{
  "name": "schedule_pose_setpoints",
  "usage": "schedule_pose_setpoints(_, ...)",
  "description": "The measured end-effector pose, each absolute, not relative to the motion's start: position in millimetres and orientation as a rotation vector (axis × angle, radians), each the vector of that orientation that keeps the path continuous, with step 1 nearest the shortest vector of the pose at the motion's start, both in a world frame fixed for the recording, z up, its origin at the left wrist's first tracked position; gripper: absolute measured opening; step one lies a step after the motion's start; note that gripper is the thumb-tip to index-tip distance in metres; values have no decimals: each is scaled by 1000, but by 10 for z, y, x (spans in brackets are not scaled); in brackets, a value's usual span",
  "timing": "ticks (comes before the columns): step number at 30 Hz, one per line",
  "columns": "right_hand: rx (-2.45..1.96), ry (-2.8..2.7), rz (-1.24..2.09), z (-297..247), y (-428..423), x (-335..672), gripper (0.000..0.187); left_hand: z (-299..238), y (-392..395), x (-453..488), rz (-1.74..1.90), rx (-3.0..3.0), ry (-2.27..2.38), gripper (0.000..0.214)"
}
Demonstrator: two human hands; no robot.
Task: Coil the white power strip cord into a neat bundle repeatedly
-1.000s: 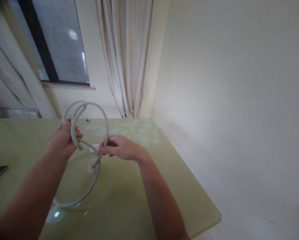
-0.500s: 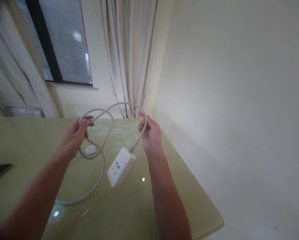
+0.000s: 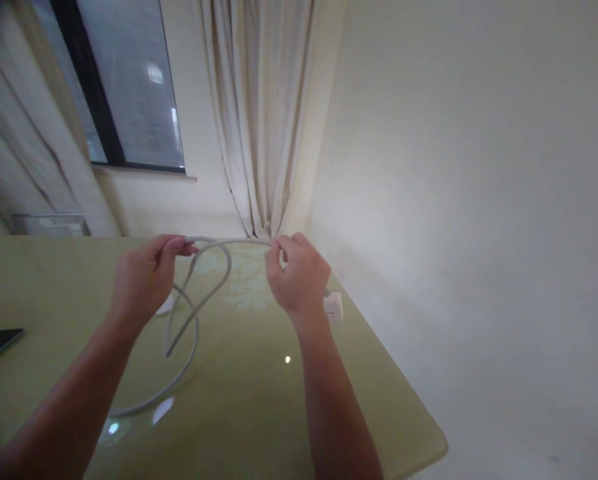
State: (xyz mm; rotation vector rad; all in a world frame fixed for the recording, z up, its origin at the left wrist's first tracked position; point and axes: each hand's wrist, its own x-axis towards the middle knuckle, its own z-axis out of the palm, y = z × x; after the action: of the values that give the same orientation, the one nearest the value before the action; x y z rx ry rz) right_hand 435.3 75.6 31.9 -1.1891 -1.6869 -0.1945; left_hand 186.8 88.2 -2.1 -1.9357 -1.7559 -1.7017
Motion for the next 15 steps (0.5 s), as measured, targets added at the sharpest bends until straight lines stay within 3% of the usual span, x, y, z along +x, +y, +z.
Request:
schedule_pose_setpoints(3, -1172, -1863, -231, 271, 676, 4105, 19, -32, 827, 2086, -1620, -1979, -1743, 38)
schedule_pose_setpoints(10, -1010, -1905, 128, 116, 768, 3914, 4, -74, 835, 2255, -1800, -2113, -1578, 35)
schedule_pose_setpoints(15, -956, -1957, 365, 133, 774, 3968, 23, -43, 862, 2160, -1887, -2152, -1545, 38)
